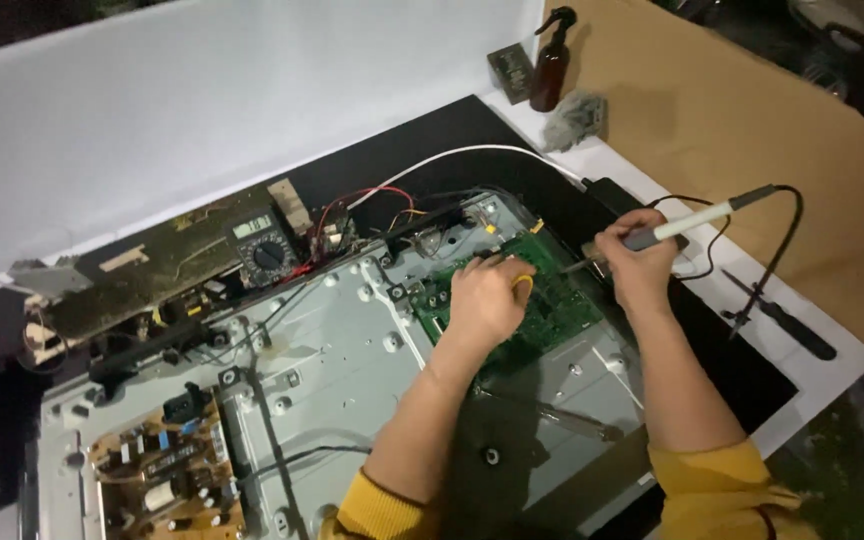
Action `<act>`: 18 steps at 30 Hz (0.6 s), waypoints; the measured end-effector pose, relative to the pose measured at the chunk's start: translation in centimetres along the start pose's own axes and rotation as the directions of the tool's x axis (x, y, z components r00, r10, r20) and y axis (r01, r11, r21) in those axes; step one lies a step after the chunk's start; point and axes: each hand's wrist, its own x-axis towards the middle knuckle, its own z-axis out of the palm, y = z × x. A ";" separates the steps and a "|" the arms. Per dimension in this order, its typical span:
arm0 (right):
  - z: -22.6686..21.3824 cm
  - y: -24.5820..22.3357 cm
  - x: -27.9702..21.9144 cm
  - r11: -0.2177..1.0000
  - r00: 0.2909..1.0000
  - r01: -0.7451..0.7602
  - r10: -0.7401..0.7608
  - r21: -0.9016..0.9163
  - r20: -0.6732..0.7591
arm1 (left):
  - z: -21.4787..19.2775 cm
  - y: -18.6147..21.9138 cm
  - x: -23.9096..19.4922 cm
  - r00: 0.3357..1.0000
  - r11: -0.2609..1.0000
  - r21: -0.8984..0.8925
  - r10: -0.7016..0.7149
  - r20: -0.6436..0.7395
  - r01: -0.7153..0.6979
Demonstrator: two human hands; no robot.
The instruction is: The person uses a soldering iron to work on a green circuit board inside an open electronic device. They hold a spool of solder in one hand and the soldering iron in the other, applying heat and solder to various points on the board.
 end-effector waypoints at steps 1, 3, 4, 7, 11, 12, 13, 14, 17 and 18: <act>0.0 0.0 0.0 1.000 1.000 0.001 -0.002 0.010 0.024 | 0.3 -0.2 0.0 1.000 1.000 0.011 -0.026 0.003 0.026; 0.1 -0.1 0.1 1.000 0.999 0.007 -0.008 0.023 0.034 | 1.0 -0.6 0.2 0.999 0.999 0.027 -0.039 0.012 0.039; 0.1 -0.1 0.1 1.000 0.999 -0.017 0.016 0.008 0.041 | 1.4 -0.9 0.3 0.999 0.999 0.029 -0.037 0.004 0.037; -0.2 -1.4 -0.4 0.996 0.995 -0.087 0.088 -0.029 0.036 | 2.1 -1.2 0.5 1.000 0.999 0.029 -0.029 -0.002 0.029; -0.2 -2.4 -2.3 0.989 0.994 -0.112 0.109 -0.102 -0.032 | 1.7 -1.1 0.6 0.999 0.999 0.036 -0.030 -0.022 0.031; -0.3 -1.7 -2.4 0.989 0.994 -0.107 0.104 -0.103 -0.032 | 1.6 -0.9 0.6 0.999 0.999 0.034 -0.026 -0.025 0.027; -0.4 -0.8 -2.6 0.990 0.995 -0.081 0.073 -0.112 -0.070 | 1.5 -0.9 0.4 0.999 0.999 0.034 -0.022 -0.027 0.023; -0.4 0.1 -2.8 0.991 0.993 -0.055 0.042 -0.122 -0.107 | 1.4 -0.8 0.3 0.999 0.999 0.034 -0.017 -0.029 0.018; -0.2 -1.3 -3.8 0.995 0.990 -0.030 0.017 -0.091 -0.143 | 3.0 -1.9 0.7 1.000 0.996 0.087 0.000 -0.028 0.002; -0.2 -1.0 -3.7 0.996 0.990 -0.028 0.016 -0.088 -0.139 | 2.0 -0.8 0.3 0.999 0.996 0.090 -0.001 -0.032 0.004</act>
